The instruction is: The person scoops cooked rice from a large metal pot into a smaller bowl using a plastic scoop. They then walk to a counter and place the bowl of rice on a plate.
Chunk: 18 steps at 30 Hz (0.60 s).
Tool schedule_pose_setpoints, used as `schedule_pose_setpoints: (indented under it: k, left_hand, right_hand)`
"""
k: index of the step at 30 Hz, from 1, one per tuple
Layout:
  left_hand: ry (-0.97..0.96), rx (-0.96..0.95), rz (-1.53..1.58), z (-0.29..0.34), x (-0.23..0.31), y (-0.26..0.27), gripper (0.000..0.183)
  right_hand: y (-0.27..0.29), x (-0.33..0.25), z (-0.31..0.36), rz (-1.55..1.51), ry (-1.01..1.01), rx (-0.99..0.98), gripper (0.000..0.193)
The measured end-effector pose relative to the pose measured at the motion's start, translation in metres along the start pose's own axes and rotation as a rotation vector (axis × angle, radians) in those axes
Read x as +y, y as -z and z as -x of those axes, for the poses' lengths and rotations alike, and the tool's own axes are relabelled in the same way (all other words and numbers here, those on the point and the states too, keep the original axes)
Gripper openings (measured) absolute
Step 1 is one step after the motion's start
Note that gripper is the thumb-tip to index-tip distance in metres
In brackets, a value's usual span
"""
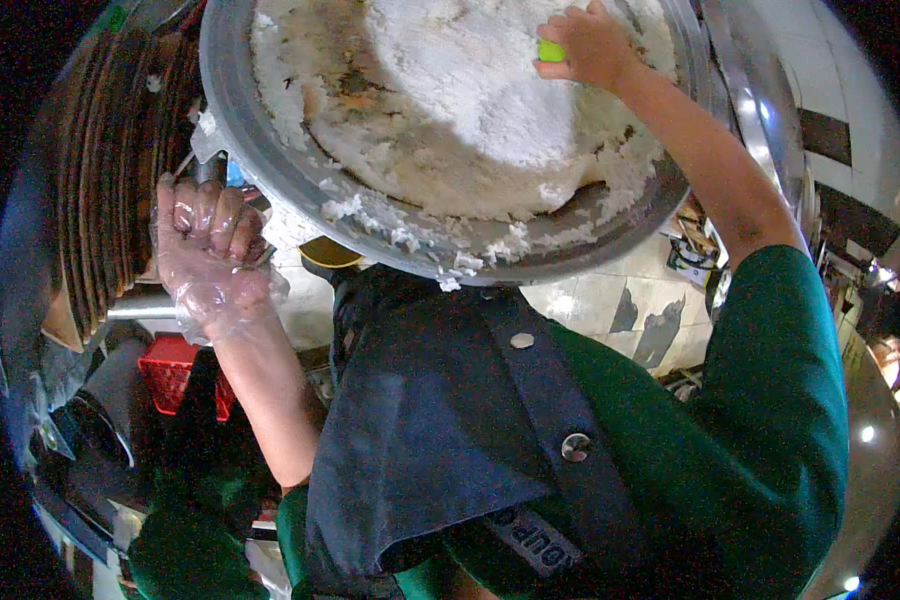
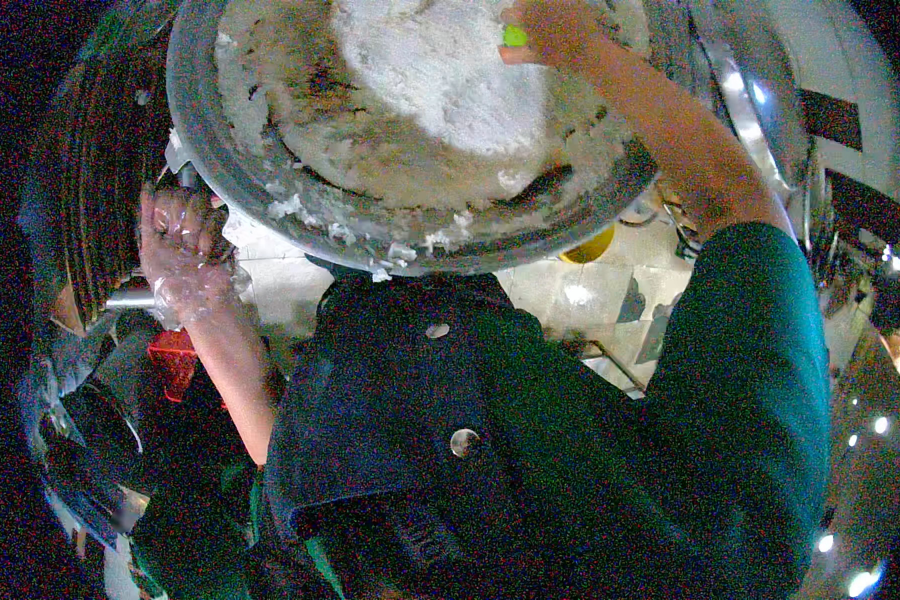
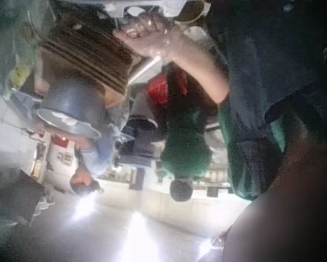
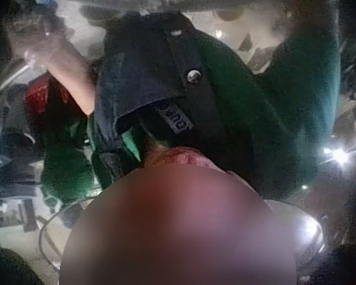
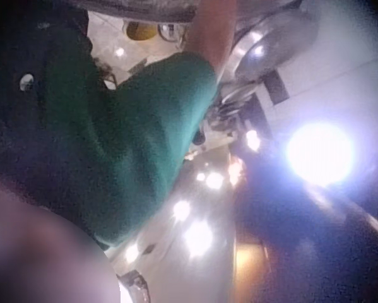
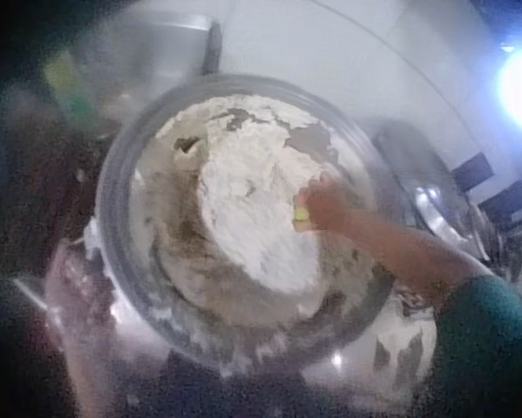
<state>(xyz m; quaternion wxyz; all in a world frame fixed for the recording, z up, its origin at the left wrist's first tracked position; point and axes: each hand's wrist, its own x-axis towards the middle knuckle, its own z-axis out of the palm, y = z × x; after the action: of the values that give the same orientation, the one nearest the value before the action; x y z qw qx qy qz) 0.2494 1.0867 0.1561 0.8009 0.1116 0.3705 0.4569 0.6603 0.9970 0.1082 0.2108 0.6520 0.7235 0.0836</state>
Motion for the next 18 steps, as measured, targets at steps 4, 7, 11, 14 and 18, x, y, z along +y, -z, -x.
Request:
schedule_pose_setpoints:
  k: [4, 7, 11, 14, 18]
  left_hand:
    - [-0.059, 0.103, -0.085, 0.003, -0.003, -0.006, 0.043]
    - [-0.063, 0.108, -0.05, 0.002, -0.003, -0.006, 0.042]
    - [0.025, -0.064, 0.048, 0.001, -0.001, -0.002, 0.041]
    - [-0.002, 0.031, -0.058, 0.001, 0.0, 0.001, 0.04]
    - [0.054, -0.079, 0.058, 0.0, -0.001, 0.002, 0.041]
  right_hand:
    - [-0.005, -0.02, 0.033, -0.065, -0.052, -0.008, 0.038]
    - [-0.004, -0.042, 0.048, -0.097, -0.104, 0.022, 0.041]
    - [0.002, -0.079, 0.056, -0.131, -0.241, -0.079, 0.047]
    - [0.013, -0.099, 0.051, -0.224, -0.326, -0.204, 0.052]
    - [0.034, -0.123, 0.04, -0.339, -0.361, -0.269, 0.057]
